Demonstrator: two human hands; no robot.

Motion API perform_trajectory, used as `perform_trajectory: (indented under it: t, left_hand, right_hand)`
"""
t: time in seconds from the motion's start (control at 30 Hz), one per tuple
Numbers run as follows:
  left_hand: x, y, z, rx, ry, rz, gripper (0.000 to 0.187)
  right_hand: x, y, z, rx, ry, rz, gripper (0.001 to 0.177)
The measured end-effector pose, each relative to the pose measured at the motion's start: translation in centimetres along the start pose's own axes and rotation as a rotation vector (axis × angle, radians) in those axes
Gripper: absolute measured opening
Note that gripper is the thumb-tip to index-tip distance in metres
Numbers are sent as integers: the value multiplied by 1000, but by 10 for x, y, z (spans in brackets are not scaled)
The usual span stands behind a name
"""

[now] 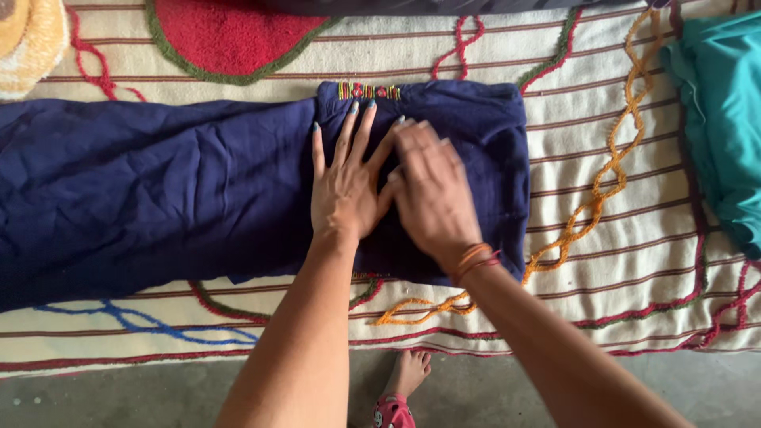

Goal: The person folds garments on a bed, including a yellow garment and a navy blue garment, smoothing each one flat and folding it over. The person places the folded clothes into an open purple duffel bag and arranges them inside.

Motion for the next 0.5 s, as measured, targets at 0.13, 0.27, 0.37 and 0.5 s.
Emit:
perform_trajectory:
  t: [0.13,0.27,0.37,0.5]
  left_hand:
    - [-2,0,9,-40,-46,-20,67]
    - [-1,-2,10,-49,-34,-19,67]
    - [0,-1,9,-56,-35,-5,65]
    - [-3,0,8,-47,-25,-4,66]
  right_hand:
    - [1,-2,-3,-121,-29,-10,67]
    - [1,-43,26,-338,-23,-63,71]
    - [1,-93,52,-393,-37,-256,76]
    - [-6,-119,52,-332,-72,-376,83]
Point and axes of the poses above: each hand's wrist, its own x-axis towards the middle knuckle, its own z-axis out of the back of the hand, y = z × x, the point moved 8 cm from there along x, towards the middle knuckle, and after that the axes turned 2 degrees about -x, right-handed, at the moved point
